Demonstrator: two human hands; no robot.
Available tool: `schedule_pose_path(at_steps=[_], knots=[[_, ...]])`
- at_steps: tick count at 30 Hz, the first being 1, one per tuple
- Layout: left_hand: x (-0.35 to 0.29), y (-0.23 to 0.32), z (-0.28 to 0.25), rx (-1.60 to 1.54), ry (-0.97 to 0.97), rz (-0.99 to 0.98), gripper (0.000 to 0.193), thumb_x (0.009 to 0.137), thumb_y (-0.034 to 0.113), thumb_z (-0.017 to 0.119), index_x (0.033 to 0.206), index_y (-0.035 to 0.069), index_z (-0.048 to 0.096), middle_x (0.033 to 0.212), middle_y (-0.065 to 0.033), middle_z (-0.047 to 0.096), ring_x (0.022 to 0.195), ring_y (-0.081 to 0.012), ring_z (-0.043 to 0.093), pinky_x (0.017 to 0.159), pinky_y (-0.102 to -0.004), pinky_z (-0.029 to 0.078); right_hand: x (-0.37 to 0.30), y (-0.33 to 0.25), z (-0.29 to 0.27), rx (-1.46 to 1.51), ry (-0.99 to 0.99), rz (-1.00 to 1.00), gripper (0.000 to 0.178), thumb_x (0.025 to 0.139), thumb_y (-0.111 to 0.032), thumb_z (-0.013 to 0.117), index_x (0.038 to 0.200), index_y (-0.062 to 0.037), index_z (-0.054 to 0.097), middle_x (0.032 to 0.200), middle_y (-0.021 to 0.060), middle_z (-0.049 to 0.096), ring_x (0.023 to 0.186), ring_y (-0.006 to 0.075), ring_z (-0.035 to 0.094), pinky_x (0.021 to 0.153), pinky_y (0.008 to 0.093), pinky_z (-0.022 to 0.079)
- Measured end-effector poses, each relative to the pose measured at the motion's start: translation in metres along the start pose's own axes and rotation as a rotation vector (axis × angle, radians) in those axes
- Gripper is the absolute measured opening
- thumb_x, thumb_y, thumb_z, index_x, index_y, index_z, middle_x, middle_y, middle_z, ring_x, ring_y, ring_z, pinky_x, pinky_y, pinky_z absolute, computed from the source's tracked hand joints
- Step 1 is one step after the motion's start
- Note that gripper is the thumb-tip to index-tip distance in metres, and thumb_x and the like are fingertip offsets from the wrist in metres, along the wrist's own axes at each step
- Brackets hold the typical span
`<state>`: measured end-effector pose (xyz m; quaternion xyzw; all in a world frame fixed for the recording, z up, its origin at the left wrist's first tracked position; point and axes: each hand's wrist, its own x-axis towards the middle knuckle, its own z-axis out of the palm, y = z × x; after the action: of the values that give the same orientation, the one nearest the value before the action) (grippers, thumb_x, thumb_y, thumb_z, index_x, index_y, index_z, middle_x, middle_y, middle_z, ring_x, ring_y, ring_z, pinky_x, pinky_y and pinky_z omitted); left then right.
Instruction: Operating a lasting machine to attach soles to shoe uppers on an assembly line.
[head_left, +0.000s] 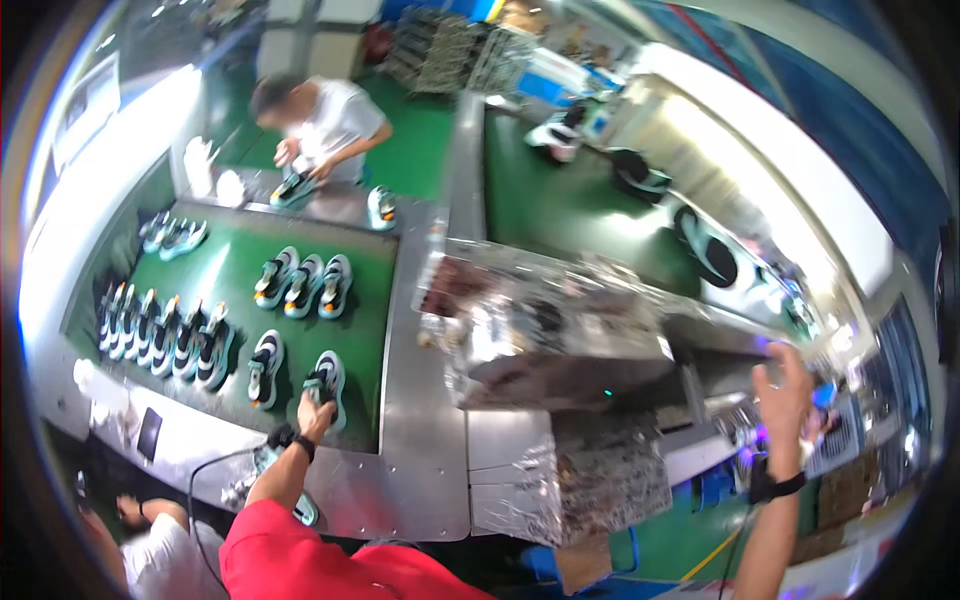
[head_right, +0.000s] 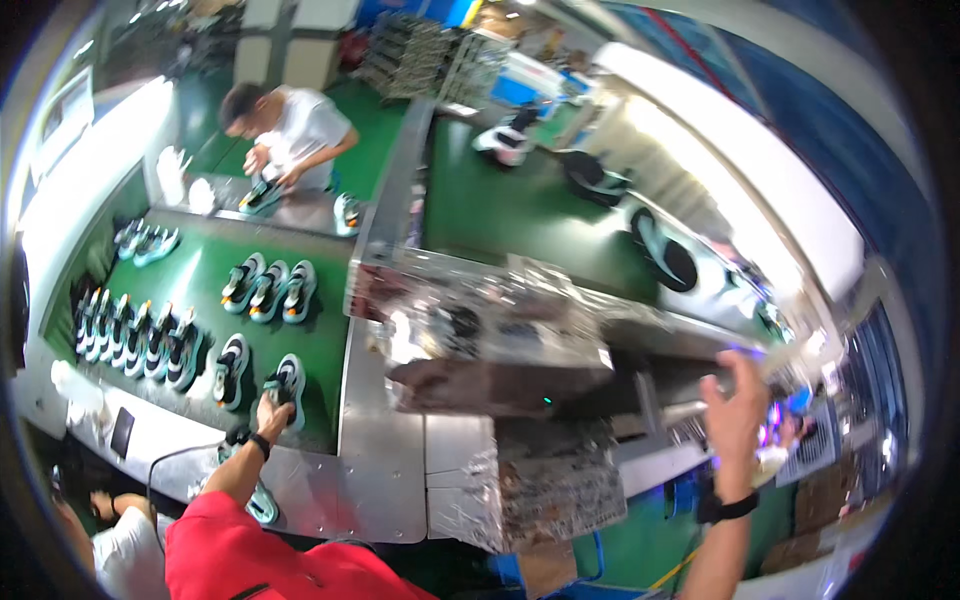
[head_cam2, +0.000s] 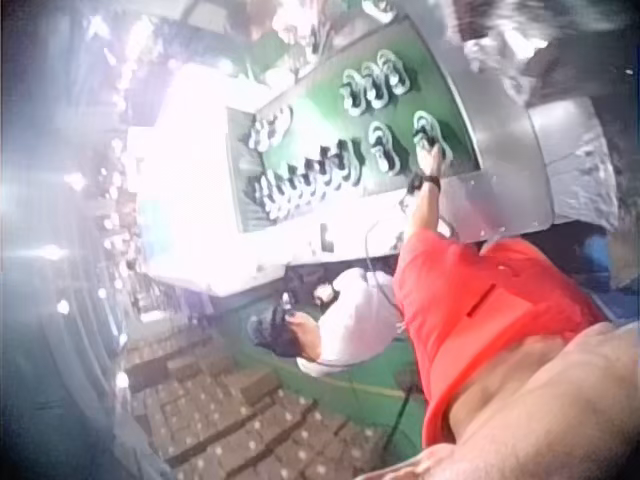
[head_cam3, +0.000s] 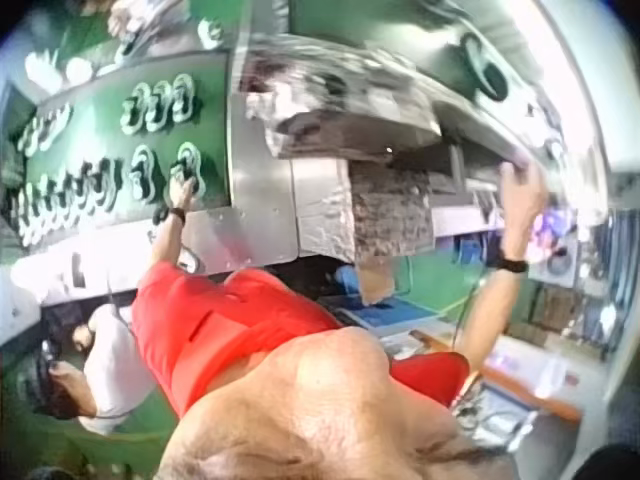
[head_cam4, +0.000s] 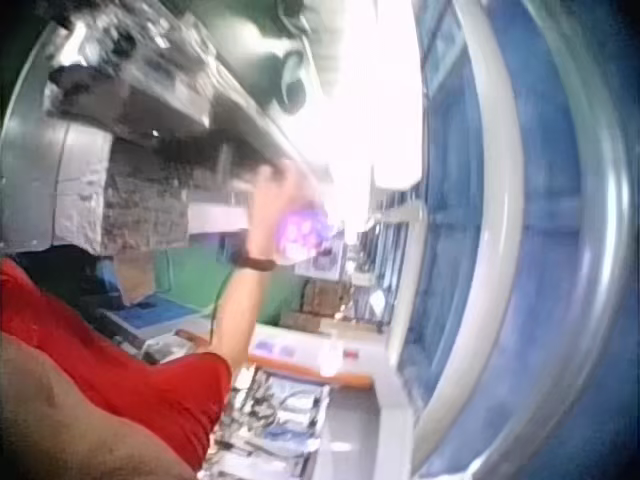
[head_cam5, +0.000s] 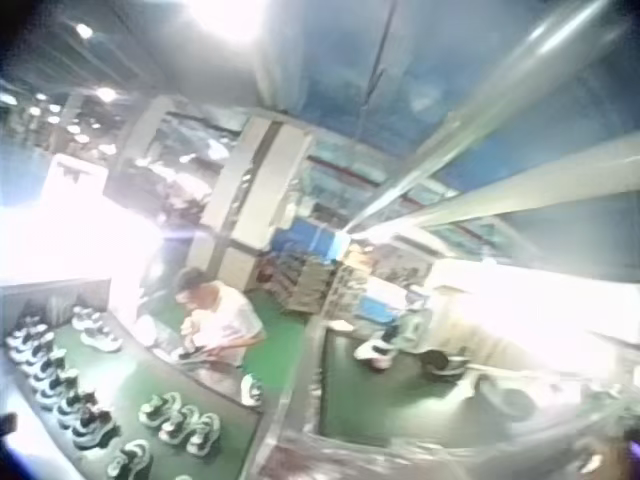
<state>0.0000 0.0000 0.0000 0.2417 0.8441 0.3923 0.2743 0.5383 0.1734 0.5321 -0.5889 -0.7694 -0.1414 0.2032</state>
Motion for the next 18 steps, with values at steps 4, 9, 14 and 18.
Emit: schedule_pose_path(at_steps=[4, 9, 14, 18], knots=[[0.055, -0.02, 0.036, 0.128, 0.052, -0.214, 0.062, 0.075, 0.026, 0.072, 0.127, 0.007, 0.043, 0.114, -0.0235, 0.061, 0.102, -0.0427, 0.061, 0.088, -0.0477, 0.049, 0.176, 0.101, 0.067, -0.087, 0.035, -0.14, 0.059, 0.075, -0.008, 0.068, 0.13, 0.0011, 0.051, 0.126, 0.0217, 0.058, 0.118, 0.0347, 0.055, 0.101, 0.0386, 0.041], [0.066, -0.027, 0.027, 0.139, 0.208, -0.223, 0.066, 0.073, 0.031, 0.077, 0.127, 0.012, 0.044, 0.105, -0.0199, 0.066, 0.096, -0.042, 0.064, 0.082, -0.0479, 0.05, 0.273, 0.125, 0.133, -0.318, -0.094, 0.083, 0.072, 0.08, -0.024, 0.067, 0.141, 0.0028, 0.039, 0.14, 0.0236, 0.048, 0.128, 0.0359, 0.047, 0.108, 0.0403, 0.035], [0.067, -0.017, 0.026, 0.106, 0.238, -0.255, 0.063, 0.073, 0.031, 0.078, 0.126, 0.018, 0.046, 0.104, -0.0151, 0.068, 0.095, -0.0398, 0.065, 0.078, -0.0472, 0.051, 0.311, 0.132, 0.152, -0.356, -0.339, 0.079, 0.072, 0.079, -0.046, 0.069, 0.126, 0.0068, 0.053, 0.123, 0.0259, 0.058, 0.116, 0.0374, 0.055, 0.099, 0.0432, 0.041], [0.079, -0.025, 0.034, 0.176, 0.239, -0.254, 0.062, 0.075, 0.037, 0.076, 0.127, 0.02, 0.046, 0.106, -0.0165, 0.067, 0.095, -0.0411, 0.065, 0.079, -0.0482, 0.051, 0.307, 0.131, 0.15, -0.292, -0.462, 0.082, 0.053, 0.079, -0.05, 0.069, 0.076, 0.003, 0.065, 0.064, 0.0113, 0.063, 0.062, 0.0178, 0.063, 0.058, 0.0396, 0.045]])
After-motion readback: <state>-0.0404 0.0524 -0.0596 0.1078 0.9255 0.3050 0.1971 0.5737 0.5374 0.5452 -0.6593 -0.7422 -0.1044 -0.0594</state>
